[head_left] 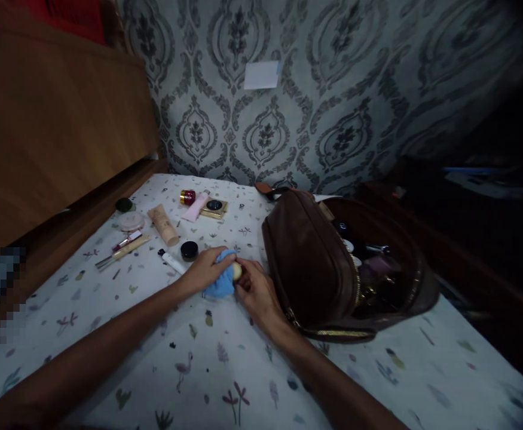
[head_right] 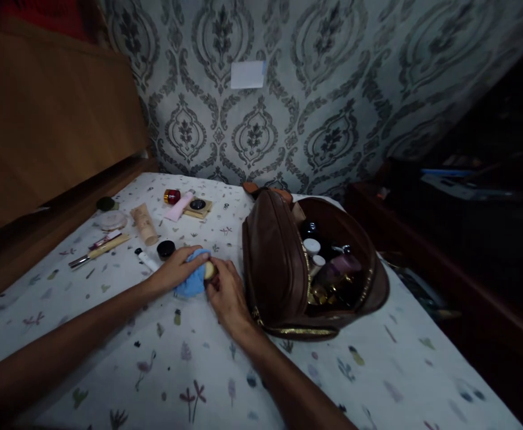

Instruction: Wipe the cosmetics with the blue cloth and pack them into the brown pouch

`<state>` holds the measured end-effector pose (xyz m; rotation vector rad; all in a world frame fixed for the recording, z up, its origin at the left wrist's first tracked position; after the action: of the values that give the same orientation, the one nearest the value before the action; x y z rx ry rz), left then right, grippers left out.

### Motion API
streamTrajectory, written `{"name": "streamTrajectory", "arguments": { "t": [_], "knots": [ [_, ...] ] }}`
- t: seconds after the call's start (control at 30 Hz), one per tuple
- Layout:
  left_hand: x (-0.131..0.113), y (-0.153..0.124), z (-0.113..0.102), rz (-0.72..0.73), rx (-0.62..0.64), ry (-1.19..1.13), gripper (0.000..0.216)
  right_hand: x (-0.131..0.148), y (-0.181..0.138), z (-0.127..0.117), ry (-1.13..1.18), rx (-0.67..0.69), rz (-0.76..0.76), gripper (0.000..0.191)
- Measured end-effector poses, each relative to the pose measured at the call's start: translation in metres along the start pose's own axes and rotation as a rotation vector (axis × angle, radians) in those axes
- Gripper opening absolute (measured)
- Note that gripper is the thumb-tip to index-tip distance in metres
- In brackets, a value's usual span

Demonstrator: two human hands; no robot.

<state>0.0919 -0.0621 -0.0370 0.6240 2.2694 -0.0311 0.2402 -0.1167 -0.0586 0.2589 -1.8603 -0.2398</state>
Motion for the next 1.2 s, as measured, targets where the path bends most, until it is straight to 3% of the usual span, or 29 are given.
{"name": "streamTrajectory", "arguments": {
  "t": [0.17, 0.3, 0.47, 0.6, 0.83, 1.2],
  "knots": [
    [-0.002, -0.001, 0.0, -0.002, -0.02, 0.006, 0.037, 0.003, -0.001, -0.001, -0.055, -0.017, 0.038, 0.03],
    [-0.017, -0.01, 0.004, 0.086, -0.053, 0.136, 0.026, 0.003, -0.002, -0.002, -0.143, -0.038, -0.021, 0.015],
    [-0.027, -0.019, 0.011, 0.155, -0.019, 0.429, 0.028, 0.001, -0.002, -0.003, -0.151, -0.03, -0.087, 0.012],
    [-0.026, -0.019, 0.01, 0.157, 0.004, 0.493, 0.026, -0.001, -0.002, -0.002, -0.132, -0.036, -0.115, 0.012],
    [-0.02, -0.016, 0.009, 0.173, -0.06, 0.315, 0.024, -0.003, -0.001, -0.001, -0.121, -0.04, -0.166, 0.012],
    [-0.012, -0.007, 0.001, 0.082, -0.144, 0.084, 0.013, 0.006, -0.001, -0.001, 0.056, 0.011, -0.08, 0.029]
  ]
}}
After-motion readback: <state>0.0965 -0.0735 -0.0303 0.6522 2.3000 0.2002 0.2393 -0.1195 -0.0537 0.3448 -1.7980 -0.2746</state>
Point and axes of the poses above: each hand's wrist, its own y-axis towards the middle knuckle, its own z-axis out of the palm, x = y × z, the point moved 2 cm from there along y, towards the middle knuckle, and after that the axes turned 11 degrees about y, right-handed, at the moved point
